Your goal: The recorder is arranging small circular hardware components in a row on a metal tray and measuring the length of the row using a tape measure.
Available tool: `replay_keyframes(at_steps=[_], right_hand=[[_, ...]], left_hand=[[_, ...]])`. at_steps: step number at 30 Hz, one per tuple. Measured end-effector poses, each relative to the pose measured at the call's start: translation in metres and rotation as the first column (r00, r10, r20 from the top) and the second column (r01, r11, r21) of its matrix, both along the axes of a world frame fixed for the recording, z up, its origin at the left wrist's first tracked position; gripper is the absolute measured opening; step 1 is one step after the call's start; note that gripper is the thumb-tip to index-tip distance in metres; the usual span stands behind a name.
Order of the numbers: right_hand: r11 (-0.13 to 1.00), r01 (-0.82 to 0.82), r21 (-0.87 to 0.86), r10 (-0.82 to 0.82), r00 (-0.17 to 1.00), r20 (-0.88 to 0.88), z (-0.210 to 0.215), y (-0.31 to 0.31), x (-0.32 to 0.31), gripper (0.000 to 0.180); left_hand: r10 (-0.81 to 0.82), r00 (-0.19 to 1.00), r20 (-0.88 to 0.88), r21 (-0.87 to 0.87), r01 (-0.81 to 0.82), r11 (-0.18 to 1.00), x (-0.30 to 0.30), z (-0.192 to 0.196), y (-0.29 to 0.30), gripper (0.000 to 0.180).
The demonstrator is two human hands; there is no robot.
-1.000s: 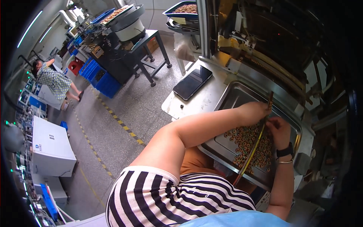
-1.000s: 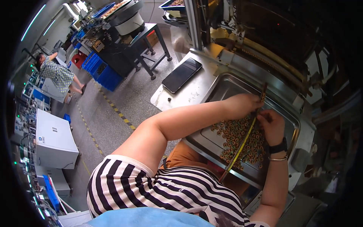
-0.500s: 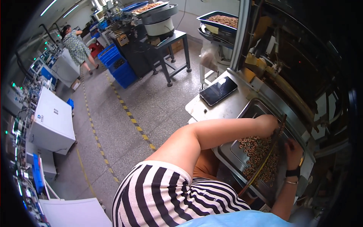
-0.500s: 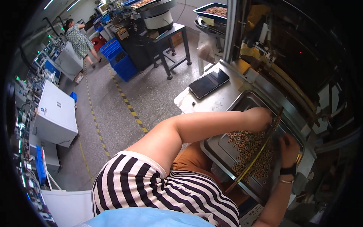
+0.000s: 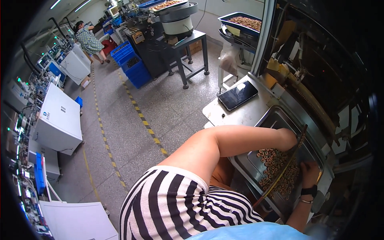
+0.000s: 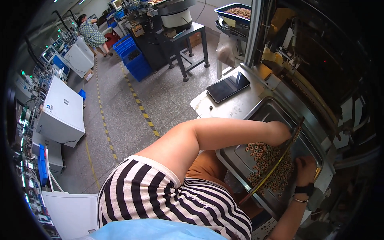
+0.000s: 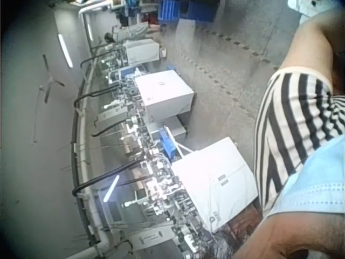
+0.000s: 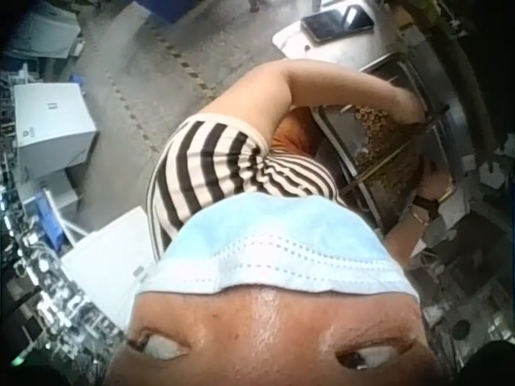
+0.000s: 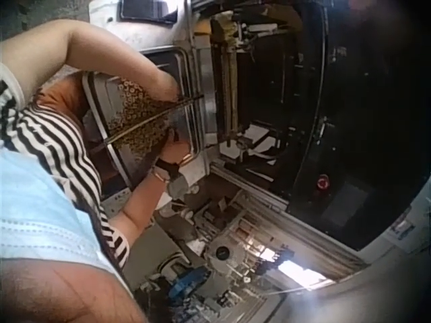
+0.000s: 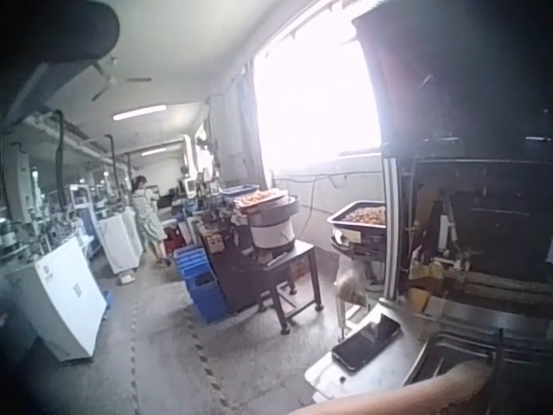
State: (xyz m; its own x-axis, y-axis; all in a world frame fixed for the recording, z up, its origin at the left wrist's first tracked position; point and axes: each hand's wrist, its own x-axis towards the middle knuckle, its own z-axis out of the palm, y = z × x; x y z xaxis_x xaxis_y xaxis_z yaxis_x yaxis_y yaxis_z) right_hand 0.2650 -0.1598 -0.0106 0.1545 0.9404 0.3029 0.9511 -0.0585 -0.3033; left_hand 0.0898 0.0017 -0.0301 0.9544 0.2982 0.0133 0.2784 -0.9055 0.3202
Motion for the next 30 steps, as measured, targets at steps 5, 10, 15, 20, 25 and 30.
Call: replay_keyframes(at_steps=[5,10,15,20,25,30], right_hand=[[0.999,-0.033,-0.03,0.031,0.996,-0.085,-0.003,-0.003,0.0,0.015],[0.999,-0.002,0.039,0.015,0.949,-0.314,-0.001,-0.006,0.001,0.013],[0.999,-0.048,-0.011,0.038,0.895,-0.445,0.025,0.009,-0.03,0.023],[0.998,-0.014,0.062,0.045,0.841,-0.54,0.027,0.017,-0.04,0.019],[0.999,-0.031,-0.035,-0.007,0.638,-0.77,0.023,0.012,-0.049,0.016],[0.997,-0.071,-0.021,0.036,0.713,-0.7,0.015,0.017,-0.056,0.016]], left_hand=[[0.013,1.0,0.016,0.006,-0.013,1.0,-0.01,0.014,-0.011,0.021],[0.026,1.0,0.006,0.078,-0.026,0.997,-0.005,0.01,-0.001,0.017],[0.133,0.964,0.229,-0.208,-0.085,0.974,-0.034,0.016,0.009,0.023],[-0.037,0.872,0.489,-0.006,0.046,0.999,-0.036,0.026,0.004,0.014],[-0.293,0.848,0.441,0.19,0.231,0.954,-0.024,0.034,-0.003,0.013],[-0.201,0.902,0.383,0.123,0.166,0.979,-0.029,0.023,-0.01,0.015]])
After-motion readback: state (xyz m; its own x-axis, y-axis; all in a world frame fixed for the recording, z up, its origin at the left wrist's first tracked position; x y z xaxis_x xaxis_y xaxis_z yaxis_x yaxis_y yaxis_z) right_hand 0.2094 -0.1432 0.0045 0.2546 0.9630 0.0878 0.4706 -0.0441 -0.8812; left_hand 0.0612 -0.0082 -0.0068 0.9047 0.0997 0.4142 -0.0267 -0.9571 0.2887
